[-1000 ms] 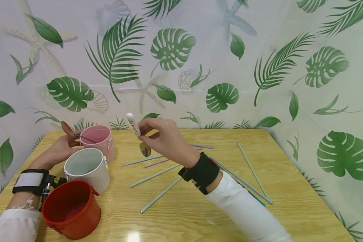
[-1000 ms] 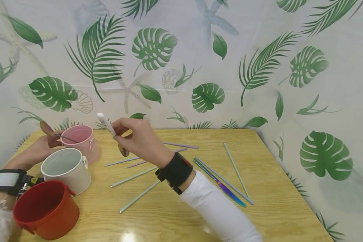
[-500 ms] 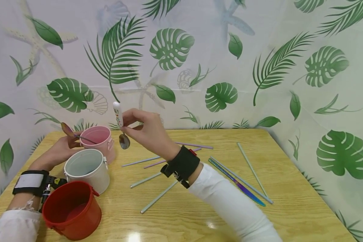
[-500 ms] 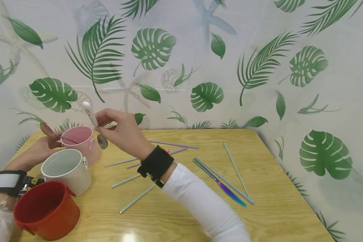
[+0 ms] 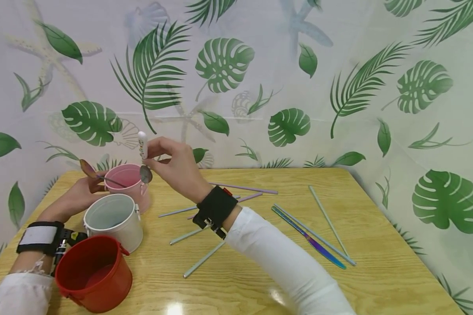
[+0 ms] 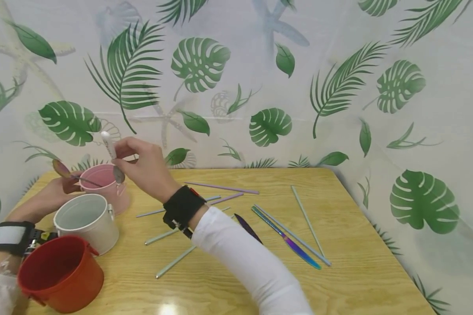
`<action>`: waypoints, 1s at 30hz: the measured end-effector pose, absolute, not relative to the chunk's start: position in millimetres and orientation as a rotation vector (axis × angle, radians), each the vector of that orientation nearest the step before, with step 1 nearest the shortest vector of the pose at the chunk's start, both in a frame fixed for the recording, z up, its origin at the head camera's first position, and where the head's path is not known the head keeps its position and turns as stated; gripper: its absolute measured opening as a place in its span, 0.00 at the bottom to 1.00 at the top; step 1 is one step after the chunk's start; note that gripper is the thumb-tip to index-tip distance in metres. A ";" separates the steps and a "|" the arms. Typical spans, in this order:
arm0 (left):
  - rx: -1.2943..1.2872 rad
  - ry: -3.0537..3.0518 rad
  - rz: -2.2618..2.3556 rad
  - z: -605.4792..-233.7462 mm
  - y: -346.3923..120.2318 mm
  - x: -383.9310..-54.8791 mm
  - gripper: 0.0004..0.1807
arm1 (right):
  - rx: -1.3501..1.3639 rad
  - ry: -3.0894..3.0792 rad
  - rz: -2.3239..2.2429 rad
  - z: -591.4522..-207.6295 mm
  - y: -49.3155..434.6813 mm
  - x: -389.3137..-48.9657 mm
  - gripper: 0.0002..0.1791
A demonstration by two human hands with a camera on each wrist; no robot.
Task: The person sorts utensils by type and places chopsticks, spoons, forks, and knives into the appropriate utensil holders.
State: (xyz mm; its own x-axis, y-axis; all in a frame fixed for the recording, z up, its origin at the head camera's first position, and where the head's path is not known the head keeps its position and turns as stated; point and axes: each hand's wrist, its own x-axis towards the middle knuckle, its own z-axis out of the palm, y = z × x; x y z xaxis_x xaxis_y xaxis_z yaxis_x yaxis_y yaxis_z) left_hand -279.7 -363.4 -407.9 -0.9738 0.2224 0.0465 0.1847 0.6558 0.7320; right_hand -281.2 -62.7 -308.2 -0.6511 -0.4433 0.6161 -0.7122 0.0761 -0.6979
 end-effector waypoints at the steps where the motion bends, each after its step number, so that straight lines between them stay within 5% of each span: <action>1: 0.339 2.817 1.229 -407.8 -363.9 -281.7 0.46 | 1.165 -2.115 1.593 -309.8 -66.1 -283.6 0.09; 15: 0.372 2.783 1.223 -408.5 -372.0 -308.6 0.47 | 1.116 -2.170 1.400 -333.6 -95.9 -315.9 0.09; 30: 0.427 2.795 1.245 -410.3 -371.1 -298.0 0.44 | 1.381 -2.351 0.997 -348.0 -112.5 -315.2 0.07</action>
